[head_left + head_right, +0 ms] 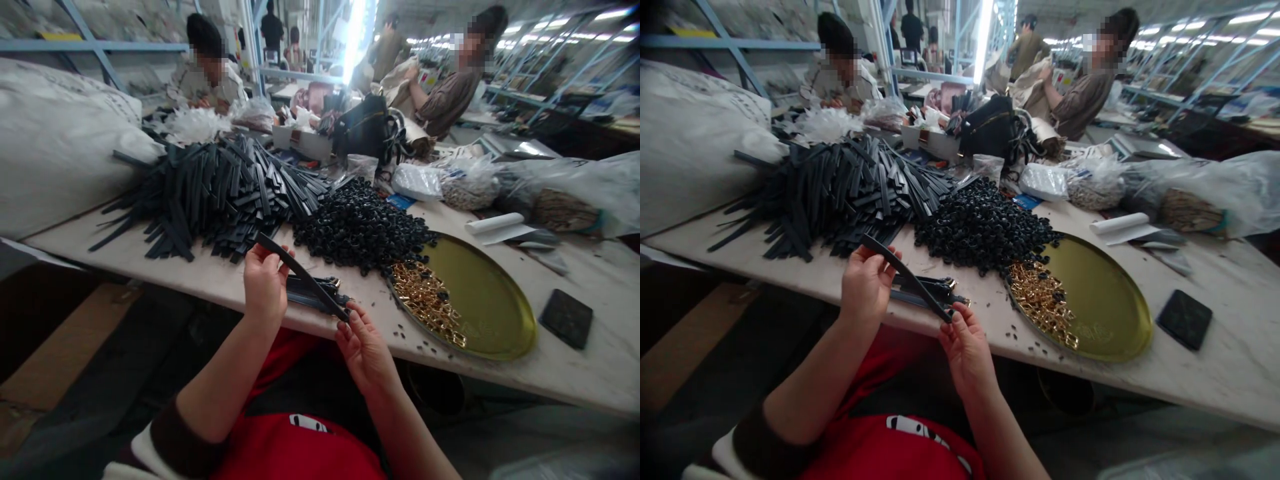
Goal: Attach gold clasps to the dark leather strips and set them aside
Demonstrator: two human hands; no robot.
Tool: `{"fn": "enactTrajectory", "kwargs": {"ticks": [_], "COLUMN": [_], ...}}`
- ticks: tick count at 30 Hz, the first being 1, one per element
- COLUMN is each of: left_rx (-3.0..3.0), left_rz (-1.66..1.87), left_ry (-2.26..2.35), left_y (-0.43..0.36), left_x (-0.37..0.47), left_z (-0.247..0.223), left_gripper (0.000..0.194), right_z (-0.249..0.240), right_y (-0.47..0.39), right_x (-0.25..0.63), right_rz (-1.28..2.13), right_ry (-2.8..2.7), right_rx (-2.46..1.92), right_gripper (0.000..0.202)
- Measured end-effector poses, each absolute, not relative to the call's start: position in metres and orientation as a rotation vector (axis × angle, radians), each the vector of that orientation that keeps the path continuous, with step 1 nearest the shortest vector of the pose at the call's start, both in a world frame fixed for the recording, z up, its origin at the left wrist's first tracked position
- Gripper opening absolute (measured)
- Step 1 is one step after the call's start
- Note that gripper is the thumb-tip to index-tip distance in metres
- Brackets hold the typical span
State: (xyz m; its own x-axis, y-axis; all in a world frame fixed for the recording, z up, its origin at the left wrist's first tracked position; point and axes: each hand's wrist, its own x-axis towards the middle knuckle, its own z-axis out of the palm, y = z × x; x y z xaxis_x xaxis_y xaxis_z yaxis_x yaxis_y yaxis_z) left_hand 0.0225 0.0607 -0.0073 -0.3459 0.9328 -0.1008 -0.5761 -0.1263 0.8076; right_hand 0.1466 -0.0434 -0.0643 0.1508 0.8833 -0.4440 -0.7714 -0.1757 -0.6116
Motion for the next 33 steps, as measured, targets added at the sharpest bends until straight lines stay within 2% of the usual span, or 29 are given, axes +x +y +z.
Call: {"fn": "enactTrajectory", "kwargs": {"ticks": [4,7,11,20,24,27,33], "left_rx": [0.739,0.900,1.095,1.423,1.649,1.748,1.457], "left_rz": [1.579,1.299,0.886,1.108,0.977,0.842,0.687], "left_ry": [0.960,0.925,0.876,1.169,1.215,1.174,0.980], "left_y": [0.039,0.020,0.003,-0.012,-0.015,-0.012,-0.005], "left_x": [0.029,0.030,0.027,0.038,0.034,0.031,0.032], "left_z": [-0.020,-0.022,-0.015,-0.027,-0.033,-0.031,-0.025], "left_gripper": [0.026,0.028,0.018,0.011,0.004,0.007,0.012], "right_z": [-0.059,-0.057,-0.059,-0.059,-0.064,-0.070,-0.071], "right_y": [-0.050,-0.055,-0.058,-0.054,-0.053,-0.052,-0.044], "right_x": [0.142,0.142,0.146,0.150,0.158,0.164,0.181], "right_rz": [1.516,1.526,1.530,1.426,1.325,1.334,1.535], "right_ry": [-0.029,0.003,-0.020,-0.140,-0.298,-0.491,-0.556], "right_rx": [-0.907,-0.854,-0.790,-0.798,-0.916,-1.015,-0.989], "right_gripper": [0.021,0.018,0.018,0.025,0.023,0.020,0.022]}}
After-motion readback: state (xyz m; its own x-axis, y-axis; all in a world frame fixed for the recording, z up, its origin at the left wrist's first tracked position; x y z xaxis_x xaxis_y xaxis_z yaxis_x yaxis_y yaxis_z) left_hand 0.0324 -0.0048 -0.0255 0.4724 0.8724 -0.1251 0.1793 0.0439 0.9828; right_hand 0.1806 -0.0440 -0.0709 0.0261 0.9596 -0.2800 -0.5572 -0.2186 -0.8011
